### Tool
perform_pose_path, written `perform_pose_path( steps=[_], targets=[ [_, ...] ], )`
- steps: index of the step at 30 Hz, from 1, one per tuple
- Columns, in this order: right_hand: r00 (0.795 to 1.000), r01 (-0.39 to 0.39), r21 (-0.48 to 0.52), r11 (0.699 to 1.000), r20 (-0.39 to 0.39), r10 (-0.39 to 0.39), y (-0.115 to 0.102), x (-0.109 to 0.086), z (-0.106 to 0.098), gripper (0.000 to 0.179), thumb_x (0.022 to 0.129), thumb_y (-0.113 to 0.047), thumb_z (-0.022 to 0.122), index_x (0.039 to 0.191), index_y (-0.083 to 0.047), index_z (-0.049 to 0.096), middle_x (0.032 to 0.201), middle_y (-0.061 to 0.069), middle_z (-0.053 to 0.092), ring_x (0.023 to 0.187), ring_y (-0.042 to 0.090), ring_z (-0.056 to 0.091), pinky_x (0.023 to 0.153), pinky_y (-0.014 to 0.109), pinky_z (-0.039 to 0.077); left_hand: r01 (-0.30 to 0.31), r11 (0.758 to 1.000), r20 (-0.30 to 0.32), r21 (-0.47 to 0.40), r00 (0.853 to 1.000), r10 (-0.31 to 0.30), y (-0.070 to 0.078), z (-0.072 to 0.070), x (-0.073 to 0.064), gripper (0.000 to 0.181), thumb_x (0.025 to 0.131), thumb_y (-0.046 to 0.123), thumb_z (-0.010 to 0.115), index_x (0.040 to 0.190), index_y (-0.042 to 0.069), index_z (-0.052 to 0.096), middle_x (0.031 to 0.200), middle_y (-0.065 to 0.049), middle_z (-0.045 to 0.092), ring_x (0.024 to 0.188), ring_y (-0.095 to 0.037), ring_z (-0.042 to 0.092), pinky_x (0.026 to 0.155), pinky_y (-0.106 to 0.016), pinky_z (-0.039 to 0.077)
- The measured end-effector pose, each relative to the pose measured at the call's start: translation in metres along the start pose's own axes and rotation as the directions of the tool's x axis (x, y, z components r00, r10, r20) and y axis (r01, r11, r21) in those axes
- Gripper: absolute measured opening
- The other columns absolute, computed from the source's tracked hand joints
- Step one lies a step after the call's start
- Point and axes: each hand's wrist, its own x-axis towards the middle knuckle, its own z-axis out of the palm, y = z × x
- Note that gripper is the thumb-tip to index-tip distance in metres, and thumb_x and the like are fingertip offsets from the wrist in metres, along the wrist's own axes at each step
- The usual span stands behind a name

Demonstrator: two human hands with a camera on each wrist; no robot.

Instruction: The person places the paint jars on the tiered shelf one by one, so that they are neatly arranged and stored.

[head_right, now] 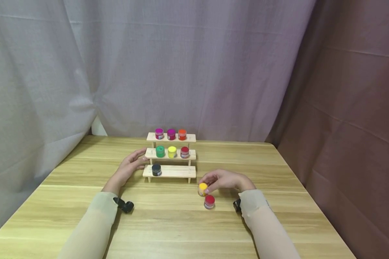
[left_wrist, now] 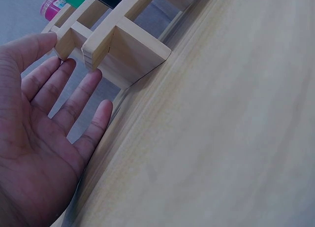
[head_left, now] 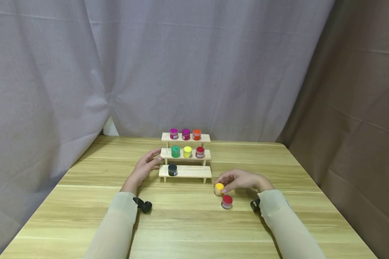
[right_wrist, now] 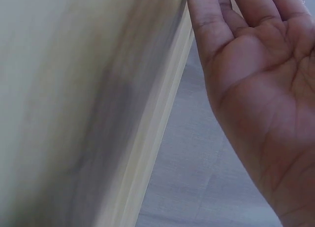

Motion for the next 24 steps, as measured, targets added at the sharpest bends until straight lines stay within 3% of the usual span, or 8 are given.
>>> perform_pose_path(
  steps=[8,19,24],
  targets=[
    [0.999,0.042,-0.010,0.999,0.003,-0.042,0.001,0.000,-0.001,0.034,0.092,-0.012,0.074,0.125,-0.008,0.067,0.111,0.013,0.072,0.105,0.029,0.066,0.090,0.036,0.056,0.005,1.000,-0.001,0.004,1.000,-0.005,-0.001,0.000,0.001,0.058,0.100,0.030,0.065,0.152,0.015,0.045,0.157,-0.008,0.041,0.131,-0.031,0.053,0.103,-0.043,0.051],
    [0.994,-0.001,-0.100,0.995,-0.110,-0.010,-0.008,0.000,0.000,0.032,0.092,-0.021,0.075,0.121,-0.011,0.070,0.110,0.005,0.073,0.106,0.024,0.066,0.094,0.035,0.053,0.005,1.000,0.001,0.005,1.000,-0.005,0.000,0.001,0.000,0.060,0.099,0.030,0.066,0.152,0.014,0.044,0.158,-0.009,0.040,0.131,-0.033,0.053,0.103,-0.043,0.051],
    [0.986,0.030,-0.129,0.991,-0.158,-0.050,-0.016,0.002,-0.001,0.033,0.091,-0.021,0.076,0.121,-0.009,0.069,0.109,0.004,0.073,0.105,0.022,0.067,0.094,0.033,0.054,0.002,1.000,-0.004,0.004,1.000,-0.002,-0.001,0.000,0.000,0.059,0.099,0.030,0.066,0.152,0.015,0.044,0.157,-0.010,0.040,0.130,-0.033,0.054,0.103,-0.043,0.051]
  ],
)
